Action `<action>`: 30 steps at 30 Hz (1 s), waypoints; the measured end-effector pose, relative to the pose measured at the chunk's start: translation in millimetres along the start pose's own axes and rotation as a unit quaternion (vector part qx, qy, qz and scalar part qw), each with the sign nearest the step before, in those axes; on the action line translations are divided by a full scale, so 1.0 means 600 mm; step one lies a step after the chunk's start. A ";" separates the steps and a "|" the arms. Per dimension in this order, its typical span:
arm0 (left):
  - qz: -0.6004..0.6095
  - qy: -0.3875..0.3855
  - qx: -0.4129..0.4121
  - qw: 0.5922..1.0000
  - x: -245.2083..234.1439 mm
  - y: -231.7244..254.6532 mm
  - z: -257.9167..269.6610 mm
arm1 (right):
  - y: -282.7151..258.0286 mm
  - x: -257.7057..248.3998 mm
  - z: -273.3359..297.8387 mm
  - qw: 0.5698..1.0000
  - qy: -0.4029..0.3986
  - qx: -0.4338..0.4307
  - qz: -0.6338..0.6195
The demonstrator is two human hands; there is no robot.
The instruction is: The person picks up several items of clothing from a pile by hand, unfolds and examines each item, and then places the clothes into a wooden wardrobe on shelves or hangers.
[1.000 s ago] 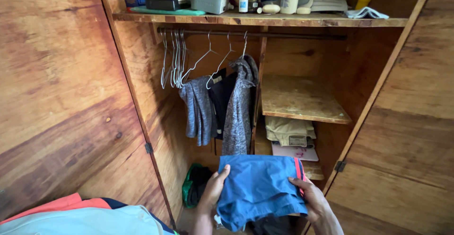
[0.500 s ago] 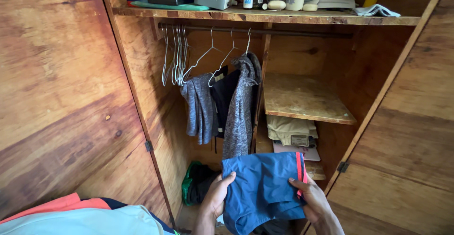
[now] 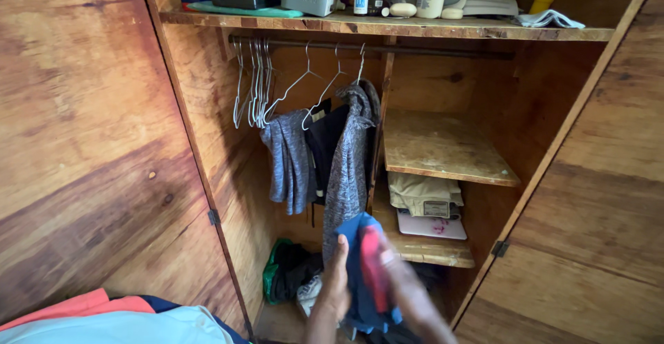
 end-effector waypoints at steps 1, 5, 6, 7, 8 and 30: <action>0.039 -0.036 0.002 0.999 0.019 -0.002 0.012 | -0.019 0.017 0.008 0.980 0.029 -0.117 0.161; -0.050 -0.104 0.081 0.990 0.053 0.028 0.048 | -0.052 0.068 0.033 0.847 0.021 -0.289 0.447; -0.035 -0.069 0.093 0.993 0.049 0.035 0.045 | -0.052 0.068 0.032 0.857 -0.005 -0.267 0.441; -0.021 -0.035 0.104 0.994 0.042 0.040 0.043 | -0.052 0.066 0.032 0.872 -0.020 -0.253 0.420; 0.004 -0.014 0.081 0.997 0.032 0.042 0.042 | -0.048 0.063 0.032 0.885 -0.035 -0.238 0.398; 0.137 -0.047 -0.042 0.989 -0.013 0.072 0.058 | 0.019 0.025 0.029 0.994 0.025 0.108 0.015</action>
Point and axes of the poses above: each hand's wrist, its own z-axis away from the middle knuckle, its own x-axis out of the palm, y = z × x, the point moved 5 cm from there along -z, towards the middle knuckle, and after that the axes turned 15 degrees about z, right-handed, at the moved point
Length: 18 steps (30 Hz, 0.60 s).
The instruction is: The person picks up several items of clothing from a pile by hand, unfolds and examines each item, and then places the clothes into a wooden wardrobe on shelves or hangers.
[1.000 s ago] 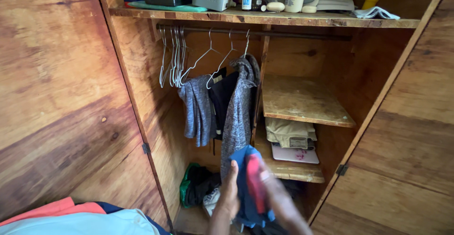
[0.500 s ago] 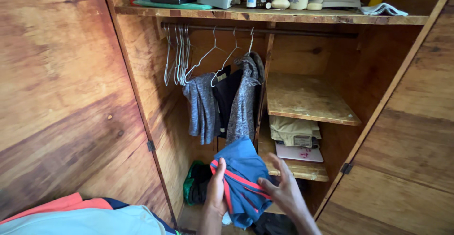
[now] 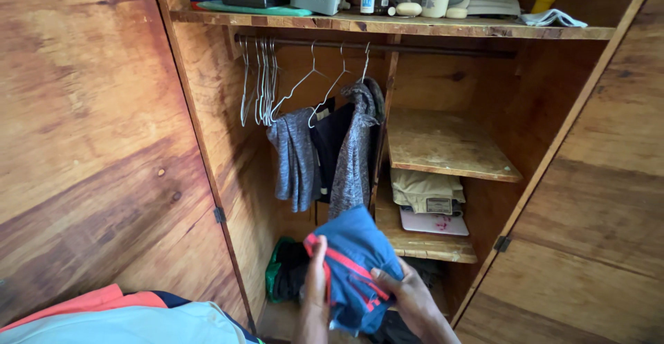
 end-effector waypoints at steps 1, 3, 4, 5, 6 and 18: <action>-0.017 0.014 0.001 1.000 -0.001 -0.005 0.006 | 0.002 -0.003 -0.008 0.999 0.014 -0.023 -0.023; -0.083 -0.032 0.023 0.996 0.009 -0.024 0.018 | 0.004 -0.015 -0.024 0.994 0.041 -0.070 -0.069; -0.117 -0.055 0.033 0.991 0.011 -0.034 0.025 | 0.006 -0.020 -0.028 0.992 0.050 -0.079 -0.087; -0.134 -0.060 0.055 0.988 0.012 -0.043 0.027 | 0.006 -0.024 -0.031 0.989 0.059 -0.088 -0.105; -0.152 -0.066 0.076 0.983 0.016 -0.050 0.028 | 0.004 -0.025 -0.032 0.985 0.068 -0.097 -0.122; -0.148 -0.018 0.055 0.987 0.010 -0.030 0.025 | 0.003 -0.028 0.002 0.988 -0.012 -0.086 -0.126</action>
Point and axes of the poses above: each hand's wrist, its own z-axis away from the middle knuckle, its own x-axis out of the palm, y = z × x, the point moved 5 cm from there along -z, towards the middle knuckle, and after that the axes turned 15 degrees about z, right-handed, at the moved point
